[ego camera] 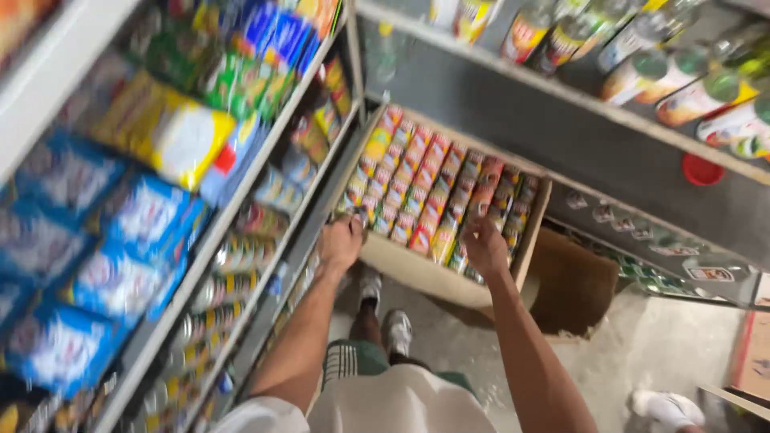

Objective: Organizing and stocking various canned goods onto shelves and into a cardboard box.

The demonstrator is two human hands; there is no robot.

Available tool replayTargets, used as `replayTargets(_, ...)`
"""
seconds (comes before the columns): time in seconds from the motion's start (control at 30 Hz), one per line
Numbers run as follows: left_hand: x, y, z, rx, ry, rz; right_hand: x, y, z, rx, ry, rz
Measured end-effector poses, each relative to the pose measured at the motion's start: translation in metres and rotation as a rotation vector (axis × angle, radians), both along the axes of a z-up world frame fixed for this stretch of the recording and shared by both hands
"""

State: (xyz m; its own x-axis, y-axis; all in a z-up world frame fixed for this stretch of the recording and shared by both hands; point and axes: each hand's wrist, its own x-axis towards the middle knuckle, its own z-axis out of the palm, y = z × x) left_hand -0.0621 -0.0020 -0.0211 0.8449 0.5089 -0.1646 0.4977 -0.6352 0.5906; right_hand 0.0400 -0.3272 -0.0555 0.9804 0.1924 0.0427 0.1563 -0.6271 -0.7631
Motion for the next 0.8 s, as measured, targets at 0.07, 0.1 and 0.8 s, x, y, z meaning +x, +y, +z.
replayTargets(0.07,-0.029,-0.004,-0.01,-0.014,0.014,0.011,-0.015,0.004,0.009,0.039,0.044,0.05)
replayTargets(0.1,-0.044,-0.003,-0.011,-0.014,0.021,0.019,-0.02,0.012,0.014,0.092,0.082,0.096)
replayTargets(0.8,-0.325,0.052,-0.139,-0.192,0.174,0.433,-0.145,0.157,-0.038,0.095,-0.004,0.603)
